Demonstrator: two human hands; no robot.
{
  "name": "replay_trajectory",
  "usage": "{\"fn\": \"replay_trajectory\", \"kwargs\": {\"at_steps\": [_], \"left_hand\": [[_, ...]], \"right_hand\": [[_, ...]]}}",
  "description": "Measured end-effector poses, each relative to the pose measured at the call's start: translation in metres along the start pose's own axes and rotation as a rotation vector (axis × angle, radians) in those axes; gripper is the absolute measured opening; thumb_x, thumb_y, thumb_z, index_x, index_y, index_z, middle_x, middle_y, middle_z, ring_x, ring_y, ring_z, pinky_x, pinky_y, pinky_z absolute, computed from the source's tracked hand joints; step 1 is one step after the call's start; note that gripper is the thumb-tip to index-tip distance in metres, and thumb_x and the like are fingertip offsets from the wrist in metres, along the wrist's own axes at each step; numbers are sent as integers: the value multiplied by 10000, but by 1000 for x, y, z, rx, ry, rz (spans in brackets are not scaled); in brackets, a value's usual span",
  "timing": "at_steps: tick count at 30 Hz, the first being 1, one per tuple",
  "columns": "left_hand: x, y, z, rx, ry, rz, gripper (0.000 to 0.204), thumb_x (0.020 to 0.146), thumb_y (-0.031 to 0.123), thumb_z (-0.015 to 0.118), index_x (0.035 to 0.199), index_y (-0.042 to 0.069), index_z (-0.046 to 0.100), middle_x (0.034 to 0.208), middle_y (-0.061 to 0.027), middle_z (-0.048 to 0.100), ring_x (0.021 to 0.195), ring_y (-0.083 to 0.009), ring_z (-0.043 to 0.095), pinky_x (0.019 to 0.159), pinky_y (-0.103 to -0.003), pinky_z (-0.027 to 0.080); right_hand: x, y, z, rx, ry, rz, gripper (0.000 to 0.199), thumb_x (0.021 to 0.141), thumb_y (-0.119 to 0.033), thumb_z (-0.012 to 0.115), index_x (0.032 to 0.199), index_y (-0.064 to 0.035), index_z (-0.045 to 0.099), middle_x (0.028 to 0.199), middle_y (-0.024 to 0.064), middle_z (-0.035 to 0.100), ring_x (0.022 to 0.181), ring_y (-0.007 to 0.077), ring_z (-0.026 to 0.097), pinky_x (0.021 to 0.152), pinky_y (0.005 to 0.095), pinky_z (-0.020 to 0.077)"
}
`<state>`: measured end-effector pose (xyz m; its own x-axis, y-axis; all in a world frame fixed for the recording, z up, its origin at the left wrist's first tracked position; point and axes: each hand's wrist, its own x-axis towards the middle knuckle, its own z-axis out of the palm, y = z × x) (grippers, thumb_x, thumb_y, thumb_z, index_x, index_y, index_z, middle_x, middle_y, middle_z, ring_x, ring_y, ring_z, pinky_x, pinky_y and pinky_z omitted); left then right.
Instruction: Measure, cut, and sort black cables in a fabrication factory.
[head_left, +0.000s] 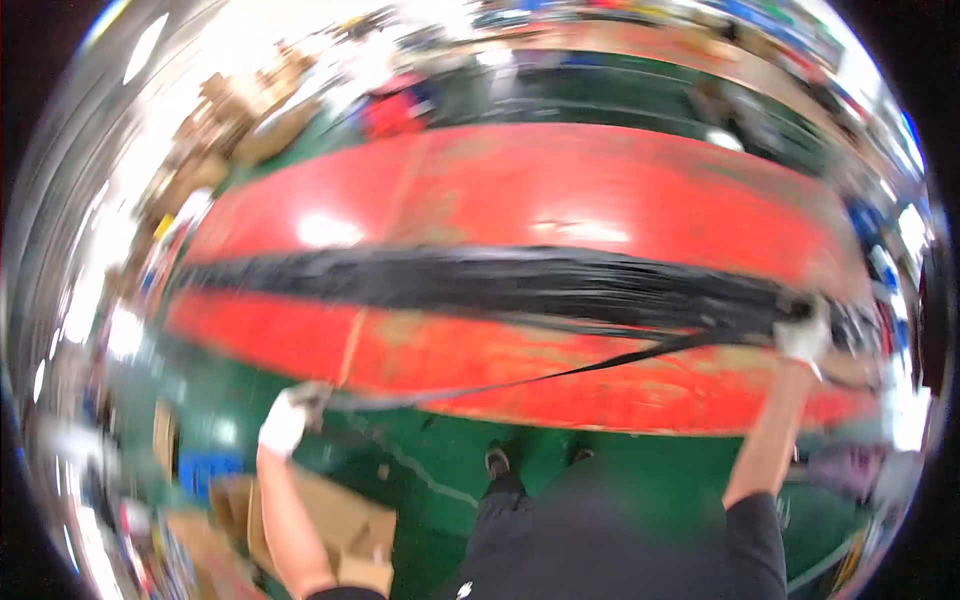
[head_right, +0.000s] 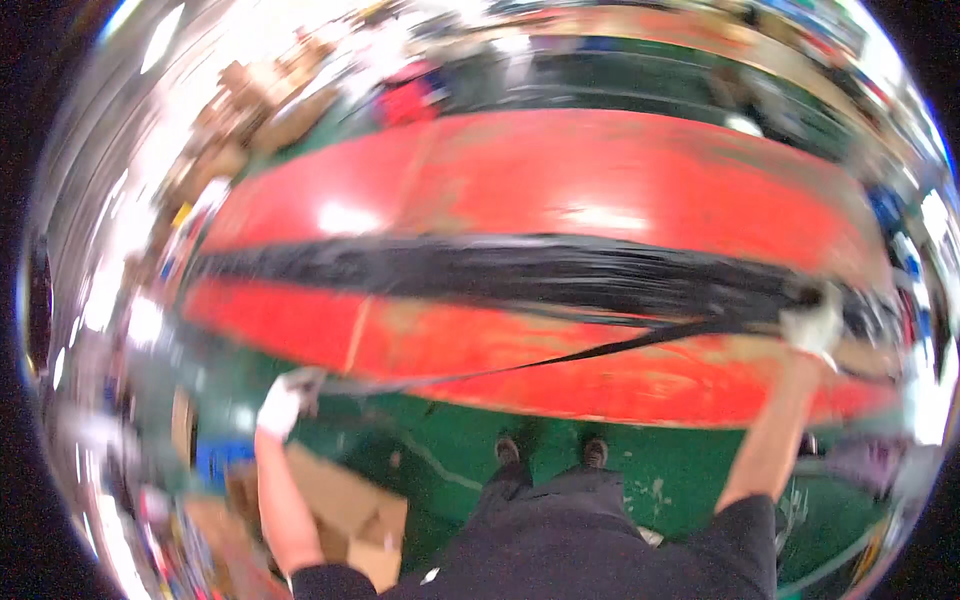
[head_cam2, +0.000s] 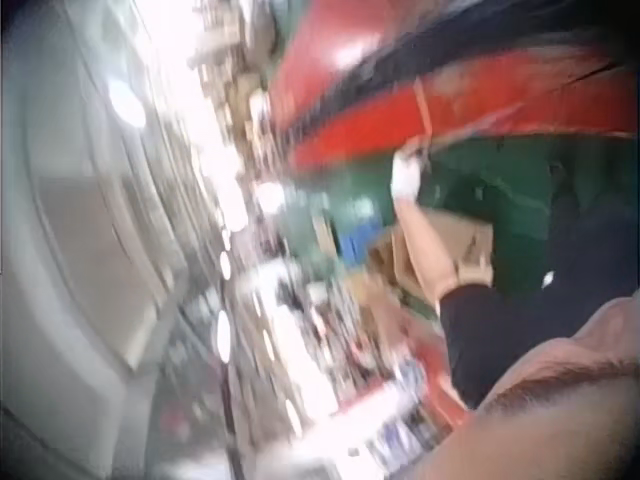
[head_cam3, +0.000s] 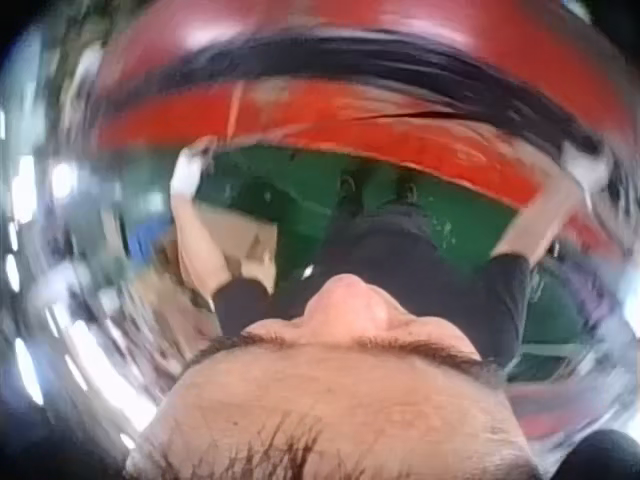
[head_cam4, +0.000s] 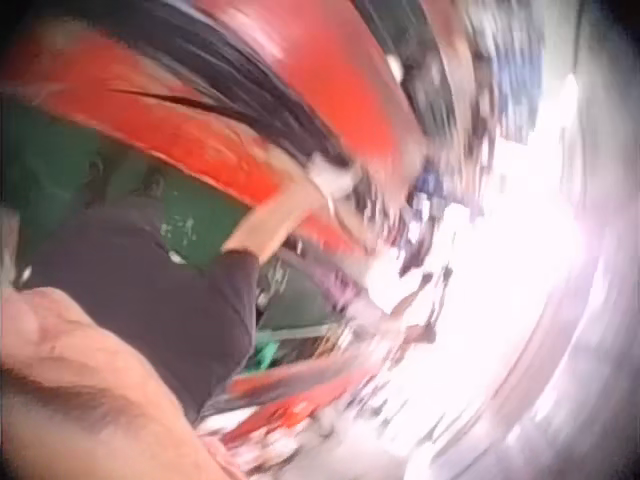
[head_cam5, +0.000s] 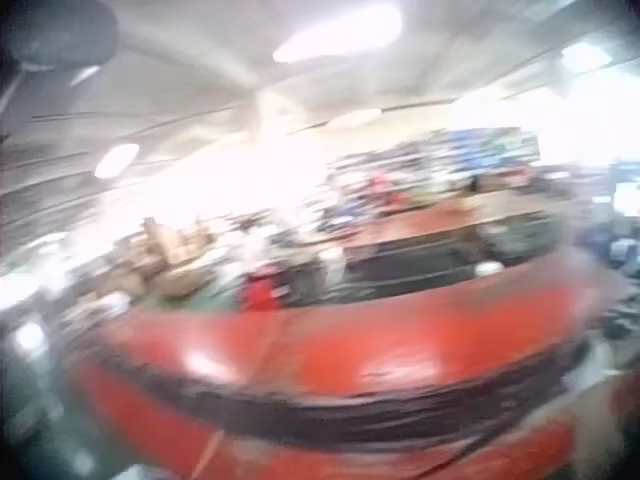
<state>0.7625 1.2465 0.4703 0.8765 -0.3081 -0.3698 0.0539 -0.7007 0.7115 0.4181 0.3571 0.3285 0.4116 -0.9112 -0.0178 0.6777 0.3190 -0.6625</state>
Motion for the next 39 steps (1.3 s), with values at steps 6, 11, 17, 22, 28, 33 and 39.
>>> {"fn": "replay_trajectory", "kwargs": {"at_steps": [6, 11, 17, 22, 28, 33, 39], "left_hand": [[-52, -154, -135, -300, 190, -68, 455, 927, -35, 528, 1347, 23, 691, 892, -8, 614, 732, -118, 579, 688, -296, 548], [-91, -228, -237, -281, 339, -107, 482, 929, -31, 521, 1377, 41, 686, 1103, -35, 690, 851, -107, 612, 782, -277, 555], [-75, -358, -356, -317, 413, -89, 565, 874, -76, 459, 1367, 59, 698, 1188, -31, 707, 1003, -119, 646, 850, -283, 566], [-44, -416, -454, -275, 500, -203, 537, 895, -70, 468, 1365, 64, 690, 1051, 5, 646, 877, -98, 587, 761, -278, 547], [53, -474, -547, -59, 222, -229, 563, 880, -39, 465, 1387, 84, 676, 1007, 10, 652, 818, -102, 570, 623, -268, 496], [133, -500, -652, -3, 58, -427, 526, 862, -31, 521, 1329, 86, 735, 991, -52, 734, 826, -108, 649, 633, -271, 542], [216, -559, -752, -18, -100, -442, 541, 842, -14, 508, 1315, 89, 749, 1026, -57, 754, 840, -126, 668, 644, -295, 570]], "right_hand": [[98, 33, -13, -87, 37, 64, 279, 1047, -146, 529, 1271, -65, 674, 1227, 95, 719, 1141, 252, 683, 1043, 406, 517], [46, 177, 55, -166, 212, 162, 360, 1086, -214, 486, 1284, -29, 724, 1311, 137, 734, 1228, 295, 691, 1111, 480, 540], [1, 268, 133, -331, 35, 69, 346, 1086, -187, 494, 1280, -17, 724, 1273, 145, 744, 1203, 301, 703, 1111, 466, 549], [-53, 352, 184, -331, 238, 104, 384, 1087, -247, 498, 1313, -22, 711, 1289, 125, 738, 1192, 286, 702, 1089, 442, 558], [-112, 485, 235, -309, 161, 103, 387, 1090, -270, 481, 1270, -38, 733, 1253, 114, 752, 1148, 286, 719, 1092, 449, 556], [-194, 642, 268, -361, 361, 161, 352, 1099, -221, 465, 1196, -50, 756, 1209, 98, 768, 1087, 255, 741, 1003, 413, 604], [-334, 785, 393, -364, 440, 256, 345, 1089, -302, 486, 1195, -65, 712, 1122, 55, 750, 948, 224, 707, 905, 392, 599]]}}
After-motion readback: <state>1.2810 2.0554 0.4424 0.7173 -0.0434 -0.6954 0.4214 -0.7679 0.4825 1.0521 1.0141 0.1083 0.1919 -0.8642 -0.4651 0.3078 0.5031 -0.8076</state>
